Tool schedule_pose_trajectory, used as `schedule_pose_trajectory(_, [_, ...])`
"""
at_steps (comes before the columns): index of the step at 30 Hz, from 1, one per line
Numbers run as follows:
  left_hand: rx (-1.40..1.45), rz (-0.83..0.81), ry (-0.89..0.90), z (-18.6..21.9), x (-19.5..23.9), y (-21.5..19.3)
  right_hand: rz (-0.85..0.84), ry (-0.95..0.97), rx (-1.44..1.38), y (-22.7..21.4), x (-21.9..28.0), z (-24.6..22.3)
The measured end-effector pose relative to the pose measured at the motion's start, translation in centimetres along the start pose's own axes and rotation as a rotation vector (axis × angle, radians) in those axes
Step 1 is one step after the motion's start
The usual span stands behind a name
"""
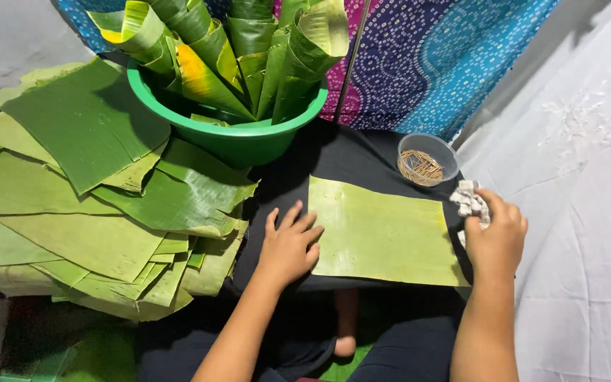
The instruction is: Cleaning banana leaves and folding them into cones secured with wooden pins
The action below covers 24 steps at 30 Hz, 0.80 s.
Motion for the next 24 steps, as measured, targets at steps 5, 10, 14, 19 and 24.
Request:
schedule_pose_trajectory(5, [0.128, -0.023, -0.017, -0.9, 0.1, 1.1, -0.016, -0.144, -0.267, 1.1, -0.8, -5.1])
schedule_pose_trajectory(10, [0.054, 0.149, 0.003, -1.7, 0.1, 1.8, -0.321, -0.198, -0.546, 8.0, 1.6, -11.0])
schedule_pose_trajectory(14, [0.024, -0.038, -0.106, -0.9, -0.3, 0.7, -0.583, -0.257, -0.501, 13.4, 5.2, -16.4])
schedule_pose_trajectory(19, [0.014, -0.142, -0.142, -0.5, -0.5, 0.0, -0.577, -0.348, -0.146, 14.6, 6.9, -18.3])
schedule_pose_trajectory(24, [-0.002, -0.131, -0.154, -0.3, -0.4, 0.1, -0.542, -0.39, -0.411, 13.1, 7.1, -18.2])
Point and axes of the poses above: each hand's wrist, its own x-axis away from the middle knuckle, its own y-axis out of the palm, z = x × y, the point moved 2 cm from there along -x, towards the middle knuckle, and after that the axes turned 3 degrees about -x, right-handed, at the moved point
